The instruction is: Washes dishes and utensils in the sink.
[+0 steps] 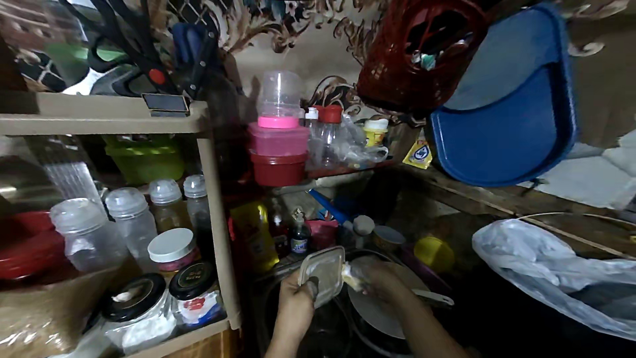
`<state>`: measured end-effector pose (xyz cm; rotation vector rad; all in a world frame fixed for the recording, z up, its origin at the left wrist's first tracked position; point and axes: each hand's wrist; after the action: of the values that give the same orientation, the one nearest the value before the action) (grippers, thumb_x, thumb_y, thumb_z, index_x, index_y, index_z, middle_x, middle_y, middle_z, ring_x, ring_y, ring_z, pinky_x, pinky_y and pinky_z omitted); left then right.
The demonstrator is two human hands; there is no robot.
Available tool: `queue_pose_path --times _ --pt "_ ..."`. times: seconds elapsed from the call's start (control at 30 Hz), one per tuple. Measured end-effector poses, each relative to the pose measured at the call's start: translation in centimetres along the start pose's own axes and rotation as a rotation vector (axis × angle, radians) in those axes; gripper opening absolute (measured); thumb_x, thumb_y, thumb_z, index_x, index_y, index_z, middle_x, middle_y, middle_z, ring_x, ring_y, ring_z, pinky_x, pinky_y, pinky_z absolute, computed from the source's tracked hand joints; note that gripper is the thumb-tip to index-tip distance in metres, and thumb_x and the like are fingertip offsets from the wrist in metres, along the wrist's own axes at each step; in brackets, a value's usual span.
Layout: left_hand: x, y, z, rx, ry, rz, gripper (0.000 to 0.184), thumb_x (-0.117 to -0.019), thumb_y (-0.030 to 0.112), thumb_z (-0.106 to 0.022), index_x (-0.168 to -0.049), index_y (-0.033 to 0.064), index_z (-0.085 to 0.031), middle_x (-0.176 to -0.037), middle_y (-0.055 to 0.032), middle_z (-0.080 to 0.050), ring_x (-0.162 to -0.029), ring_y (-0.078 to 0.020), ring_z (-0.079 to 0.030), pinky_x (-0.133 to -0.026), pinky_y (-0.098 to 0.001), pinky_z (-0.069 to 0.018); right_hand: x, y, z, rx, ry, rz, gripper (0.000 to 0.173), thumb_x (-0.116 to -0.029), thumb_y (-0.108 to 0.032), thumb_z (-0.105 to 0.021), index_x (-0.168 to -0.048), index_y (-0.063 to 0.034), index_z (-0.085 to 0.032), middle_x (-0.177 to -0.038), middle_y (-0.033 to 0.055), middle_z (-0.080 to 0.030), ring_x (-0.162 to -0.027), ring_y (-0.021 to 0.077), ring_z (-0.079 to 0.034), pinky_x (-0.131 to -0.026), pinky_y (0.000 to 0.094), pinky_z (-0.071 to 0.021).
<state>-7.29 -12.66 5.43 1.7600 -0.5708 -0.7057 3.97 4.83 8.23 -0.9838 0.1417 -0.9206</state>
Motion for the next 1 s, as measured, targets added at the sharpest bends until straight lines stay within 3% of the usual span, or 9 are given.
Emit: queue_pose_path --times 0.13,0.23,0.4,0.6,0.67,0.77,0.87,0.9,1.0 --pt "-0.2 -0.6 -0.5 0.073 0.071 -0.010 0.021 -0.0931 -0.005 -0.051 -0.101 -0.0014 -0.070 -0.080 -0.0034 -0.071 -0.071 -0.0081 -0.067 -0.068 -0.0256 -0.0581 -0.1 3.0 -3.2 -0.202 -0.021 -0.059 0.029 -0.1000 -0.016 -0.060 -0.121 0.0042 -0.063 -0.106 0.0175 -0.065 -0.089 0.0233 -0.064 -0.079 0.0415 -0.0554" --pt "-0.1 -1.1 -0.7 0.078 0.100 0.005 0.019 -0.0941 -0.005 -0.052 -0.101 -0.0020 -0.069 -0.081 -0.0041 -0.071 -0.073 -0.0087 -0.068 -0.069 -0.0259 -0.0586 0.1 3.8 -5.2 -0.326 -0.051 -0.094 0.024 -0.0989 -0.016 -0.062 -0.115 0.0015 -0.064 -0.098 0.0124 -0.064 -0.083 0.0194 -0.062 -0.073 0.0386 -0.0542" --pt "-0.6 -2.1 -0.9 0.144 0.116 0.015 0.018 -0.0924 -0.004 -0.053 -0.100 -0.0021 -0.069 -0.080 -0.0053 -0.069 -0.071 -0.0105 -0.066 -0.065 -0.0269 -0.0566 3.4 0.7 -7.4 -0.438 -0.142 -0.141 0.016 -0.0979 -0.016 -0.064 -0.106 -0.0027 -0.066 -0.085 0.0060 -0.062 -0.071 0.0143 -0.060 -0.063 0.0324 -0.0516" --pt "-0.5 -2.1 -0.8 0.173 0.093 0.018 0.032 -0.1074 0.010 -0.042 -0.127 -0.0043 -0.062 -0.112 -0.0123 -0.070 -0.100 -0.0139 -0.068 -0.090 -0.0295 -0.0568 4.9 -0.5 -9.3 -0.536 -0.191 -0.170 0.013 -0.0957 -0.017 -0.063 -0.099 -0.0043 -0.063 -0.078 0.0061 -0.060 -0.062 0.0150 -0.059 -0.055 0.0317 -0.0509" --pt "-0.6 -1.8 -1.0 0.192 0.134 0.056 0.032 -0.1095 0.012 -0.040 -0.129 -0.0040 -0.060 -0.111 -0.0127 -0.069 -0.098 -0.0136 -0.068 -0.088 -0.0291 -0.0574 5.3 -0.8 -8.1 -0.471 -0.185 -0.075 0.015 -0.0954 -0.017 -0.065 -0.101 -0.0030 -0.065 -0.082 0.0064 -0.063 -0.069 0.0150 -0.061 -0.061 0.0328 -0.0531" --pt "-0.9 -1.2 -0.6 0.180 0.199 0.191 0.033 -0.1108 0.017 -0.040 -0.133 -0.0009 -0.057 -0.110 -0.0122 -0.067 -0.093 -0.0152 -0.066 -0.082 -0.0312 -0.0564 6.5 -1.9 -4.7 -0.192 -0.100 0.179 0.024 -0.0978 -0.012 -0.061 -0.118 0.0010 -0.065 -0.100 0.0116 -0.067 -0.084 0.0177 -0.066 -0.074 0.0361 -0.0566" --pt "-1.2 -0.8 -0.1 0.285 0.220 0.343 0.037 -0.1114 0.027 -0.041 -0.134 0.0026 -0.057 -0.110 -0.0154 -0.068 -0.094 -0.0230 -0.068 -0.080 -0.0398 -0.0577 6.6 -2.6 -4.0 0.257 0.079 0.378 0.030 -0.0956 -0.009 -0.062 -0.124 -0.0062 -0.071 -0.128 0.0149 -0.067 -0.116 0.0256 -0.065 -0.102 0.0430 -0.0516" --pt "-1.3 -0.6 -0.2 0.365 0.205 0.380 0.039 -0.1113 0.031 -0.040 -0.132 0.0034 -0.058 -0.109 -0.0160 -0.069 -0.093 -0.0249 -0.069 -0.078 -0.0420 -0.0590 6.4 -2.0 -4.7 0.341 0.125 0.498 0.031 -0.0931 -0.007 -0.063 -0.122 -0.0091 -0.074 -0.131 0.0152 -0.066 -0.120 0.0288 -0.064 -0.105 0.0463 -0.0509" --pt "-1.1 -0.2 -0.5 0.540 0.120 0.464 0.056 -0.1097 0.050 -0.027 -0.123 0.0069 -0.059 -0.098 -0.0122 -0.070 -0.085 -0.0221 -0.070 -0.071 -0.0404 -0.0594 5.9 -0.1 -8.0 0.411 0.284 0.908 0.023 -0.0854 -0.002 -0.070 -0.105 -0.0096 -0.079 -0.119 0.0170 -0.071 -0.112 0.0334 -0.068 -0.095 0.0494 -0.0578"
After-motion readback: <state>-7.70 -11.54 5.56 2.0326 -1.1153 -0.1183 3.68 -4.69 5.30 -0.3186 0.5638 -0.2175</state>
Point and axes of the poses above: each hand's wrist, its own x-axis away from the middle knuckle, its own z-axis out of the back of the hand, y = z × x
